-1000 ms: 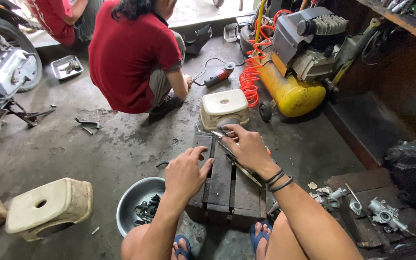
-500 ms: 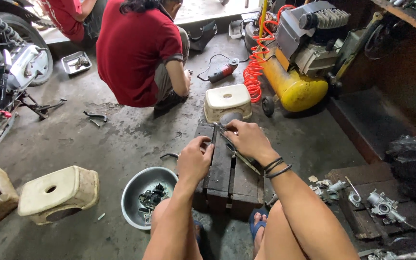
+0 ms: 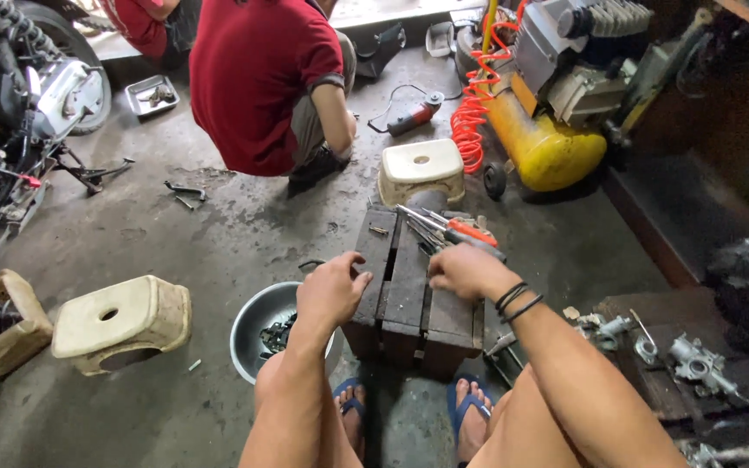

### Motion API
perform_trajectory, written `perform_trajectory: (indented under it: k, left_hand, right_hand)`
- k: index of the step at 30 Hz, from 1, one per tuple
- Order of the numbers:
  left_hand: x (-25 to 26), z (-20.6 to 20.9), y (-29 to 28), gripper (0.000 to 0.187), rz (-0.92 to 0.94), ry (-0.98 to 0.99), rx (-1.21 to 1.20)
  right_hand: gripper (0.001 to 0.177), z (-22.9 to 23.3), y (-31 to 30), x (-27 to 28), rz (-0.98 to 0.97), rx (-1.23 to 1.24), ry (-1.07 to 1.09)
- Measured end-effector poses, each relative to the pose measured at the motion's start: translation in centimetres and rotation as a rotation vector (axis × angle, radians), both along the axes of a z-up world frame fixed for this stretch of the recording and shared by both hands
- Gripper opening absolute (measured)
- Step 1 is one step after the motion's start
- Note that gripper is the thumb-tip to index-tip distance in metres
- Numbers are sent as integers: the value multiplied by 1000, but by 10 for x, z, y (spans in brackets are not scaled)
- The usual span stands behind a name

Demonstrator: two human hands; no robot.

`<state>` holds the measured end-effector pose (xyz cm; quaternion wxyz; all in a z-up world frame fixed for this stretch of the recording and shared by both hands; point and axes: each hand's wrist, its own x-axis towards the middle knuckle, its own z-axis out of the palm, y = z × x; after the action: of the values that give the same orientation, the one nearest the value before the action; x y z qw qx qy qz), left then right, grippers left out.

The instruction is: The person sits on the floor and uses a screwdriver to remove screws from a circular mechanical part with wires. They place the screws into a metal bowl and continue to disassemble the part, separating the wires and components.

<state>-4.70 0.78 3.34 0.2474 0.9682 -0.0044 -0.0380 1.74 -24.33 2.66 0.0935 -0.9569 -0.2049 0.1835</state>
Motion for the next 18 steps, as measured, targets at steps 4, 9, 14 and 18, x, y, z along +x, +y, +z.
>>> perform_trajectory:
  k: [4, 9, 14, 18]
  left_hand:
    - [-10, -12, 13, 36, -16, 138, 134]
    - [-11, -4, 21, 24, 18, 152, 136]
    - [0, -14, 56, 28, 187, -20, 17]
    - [1, -17, 84, 33, 230, 143, 6]
  right_hand:
    - [28, -34, 15, 1, 76, -126, 39]
    - [27, -38, 23, 11, 16, -127, -48]
    - [31, -44, 26, 22, -103, -85, -27]
    - [27, -11, 21, 6, -80, -44, -40]
